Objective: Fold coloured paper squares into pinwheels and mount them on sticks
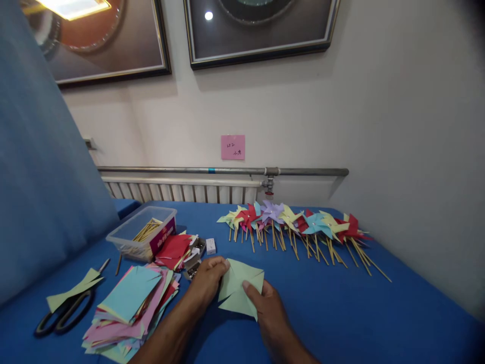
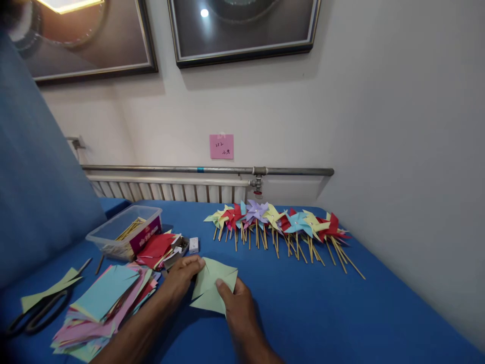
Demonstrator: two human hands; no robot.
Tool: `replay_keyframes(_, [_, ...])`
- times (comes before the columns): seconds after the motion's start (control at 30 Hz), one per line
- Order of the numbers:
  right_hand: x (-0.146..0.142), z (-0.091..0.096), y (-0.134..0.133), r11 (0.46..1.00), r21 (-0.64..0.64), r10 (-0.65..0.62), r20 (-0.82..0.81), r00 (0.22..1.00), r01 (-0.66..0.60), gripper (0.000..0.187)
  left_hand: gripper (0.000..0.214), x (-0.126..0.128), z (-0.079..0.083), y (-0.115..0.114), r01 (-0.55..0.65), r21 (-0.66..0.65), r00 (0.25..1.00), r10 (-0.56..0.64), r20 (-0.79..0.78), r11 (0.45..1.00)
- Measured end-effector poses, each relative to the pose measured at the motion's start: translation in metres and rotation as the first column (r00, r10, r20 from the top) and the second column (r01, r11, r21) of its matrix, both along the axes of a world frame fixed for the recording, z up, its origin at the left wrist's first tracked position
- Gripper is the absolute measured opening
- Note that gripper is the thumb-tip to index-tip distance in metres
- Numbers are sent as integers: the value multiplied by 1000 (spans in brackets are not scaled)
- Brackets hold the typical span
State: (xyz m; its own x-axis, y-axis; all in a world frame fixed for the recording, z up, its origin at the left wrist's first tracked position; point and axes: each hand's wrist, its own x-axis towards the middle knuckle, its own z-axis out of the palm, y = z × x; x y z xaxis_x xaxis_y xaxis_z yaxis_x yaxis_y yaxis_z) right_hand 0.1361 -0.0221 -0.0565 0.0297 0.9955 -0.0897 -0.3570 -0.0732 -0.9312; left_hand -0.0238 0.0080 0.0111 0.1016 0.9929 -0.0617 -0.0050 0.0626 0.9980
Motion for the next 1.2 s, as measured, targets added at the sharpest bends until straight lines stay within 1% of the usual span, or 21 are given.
replay_keyframes(0.17, [-2,3,-1,1000,-14,-1,-44,999,0,62,45,0,0,-2,-6,25,1000,6,-1,1000])
replay_keyframes(0.37, [-3,8,-4,1000,-21,7,-80,997,-9,63,41,4,-1,-3,-87,4,995,87,43,996])
replay_keyframes(0.57, [-2,9,-5,1000,-16,8,-96,995,-10,63,39,5,0,-5,-69,-53,990,75,123,996])
replay_keyframes(0.77, [-1,14,-9,999,-34,32,-121,992,-37,59,40,7,2,-6,-103,-77,986,112,123,992])
replay_keyframes(0.93, [-1,21,-11,996,-55,58,-147,987,-67,62,46,8,3,-8,-101,-78,987,109,116,992])
replay_keyframes(1.03, [-1,24,-12,996,-53,65,-178,982,-76,62,47,9,0,-8,-109,-77,982,119,146,991])
replay_keyframes(1.2, [-3,28,-12,995,-33,85,-207,975,-94,60,51,12,-8,-4,-159,-108,957,180,228,981])
